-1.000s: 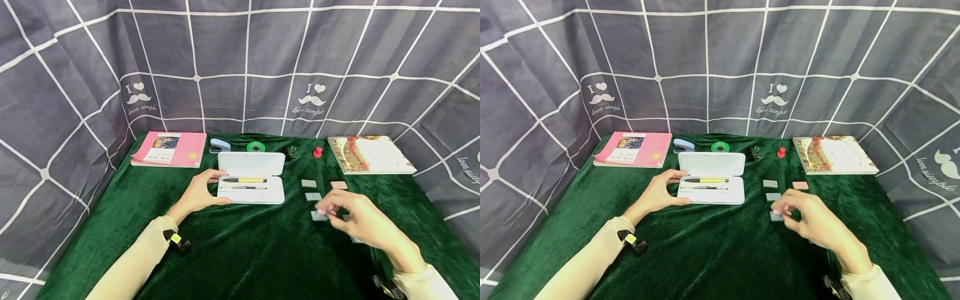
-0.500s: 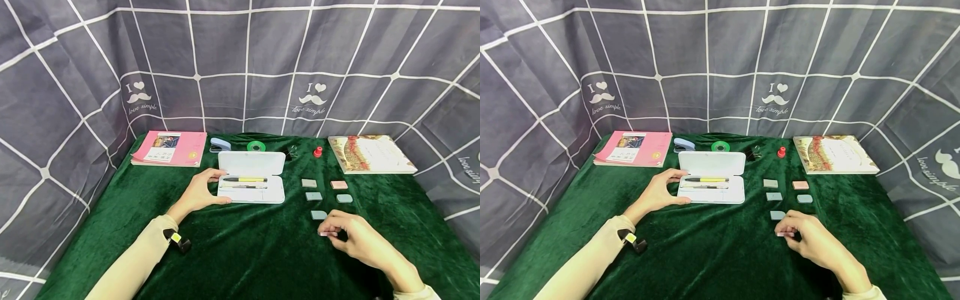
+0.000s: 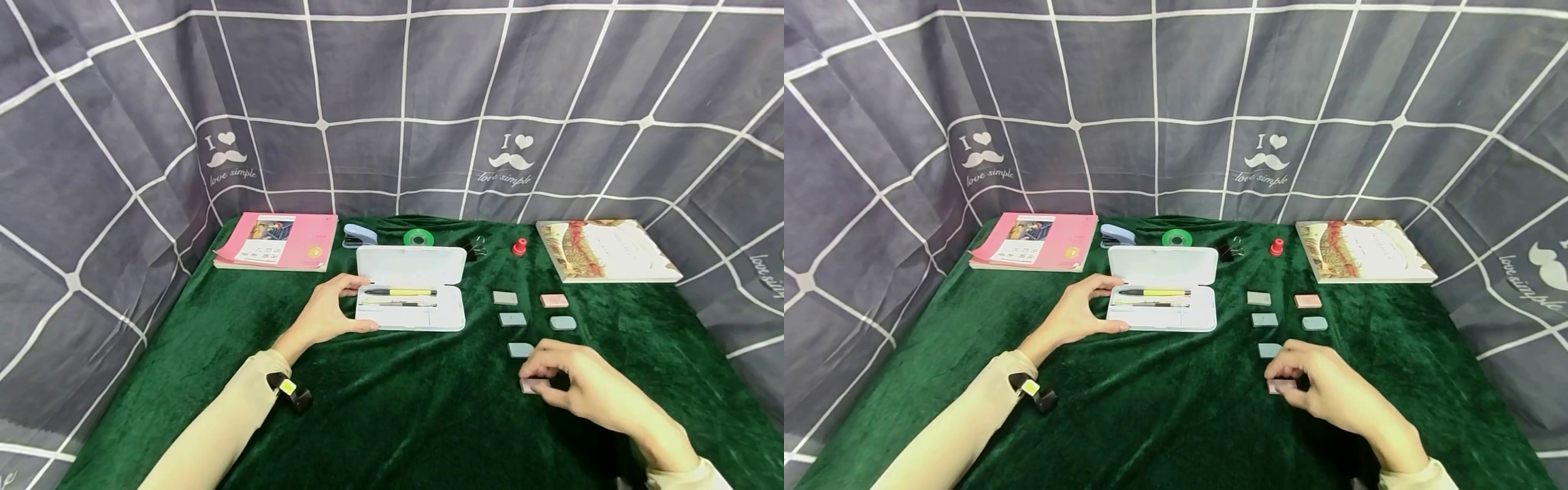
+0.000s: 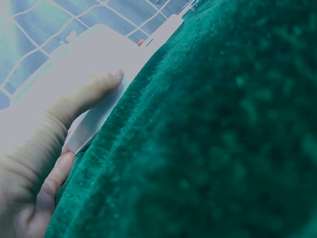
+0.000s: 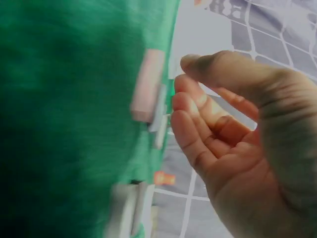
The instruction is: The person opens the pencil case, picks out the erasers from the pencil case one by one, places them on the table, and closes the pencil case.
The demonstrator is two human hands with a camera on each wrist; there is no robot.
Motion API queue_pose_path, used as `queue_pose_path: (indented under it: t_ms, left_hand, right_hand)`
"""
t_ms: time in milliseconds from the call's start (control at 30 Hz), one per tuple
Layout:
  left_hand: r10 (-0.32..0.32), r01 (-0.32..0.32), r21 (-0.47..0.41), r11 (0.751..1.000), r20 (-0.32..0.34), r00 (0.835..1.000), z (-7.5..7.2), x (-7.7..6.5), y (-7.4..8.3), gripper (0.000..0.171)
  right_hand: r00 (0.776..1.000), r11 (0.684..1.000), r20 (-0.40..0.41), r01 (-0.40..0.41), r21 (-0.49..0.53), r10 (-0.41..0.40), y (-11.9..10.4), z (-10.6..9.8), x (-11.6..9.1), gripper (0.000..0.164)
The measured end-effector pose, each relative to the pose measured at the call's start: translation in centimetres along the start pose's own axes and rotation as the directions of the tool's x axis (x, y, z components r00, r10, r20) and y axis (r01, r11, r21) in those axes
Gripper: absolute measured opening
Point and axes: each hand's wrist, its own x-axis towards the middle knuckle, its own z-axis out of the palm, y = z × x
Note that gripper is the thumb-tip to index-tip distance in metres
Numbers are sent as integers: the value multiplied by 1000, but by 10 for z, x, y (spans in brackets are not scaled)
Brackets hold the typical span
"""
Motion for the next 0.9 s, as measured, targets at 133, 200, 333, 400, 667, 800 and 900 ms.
queue_pose_path:
  t_ms: [133,200,333,400,667,800,900]
  left_hand:
    - [-6,6,-4,1000,-11,1000,0,0,1,84]
    - [-13,13,-21,1000,-21,1000,1,-1,2,86]
    - [-15,13,-78,997,-28,999,2,-1,2,101]
    - [-13,10,-97,995,-27,1000,2,-1,2,113]
    - [29,-30,-57,998,-17,999,3,1,-1,123]
    - [32,-32,-45,998,-10,999,4,1,-1,112]
    - [40,-40,-34,999,-8,999,2,1,0,102]
  right_hand:
    - [997,1000,-75,-19,-11,18,0,-12,27,53]
    - [992,999,-122,-31,8,32,2,-16,45,55]
    - [978,990,-193,-57,129,82,12,-14,82,63]
    - [971,977,-204,-83,198,124,19,-9,98,70]
    - [954,879,-126,-191,437,271,47,23,136,54]
    - [956,849,-68,-220,481,286,54,32,137,41]
    - [963,856,-17,-232,463,271,55,36,137,38]
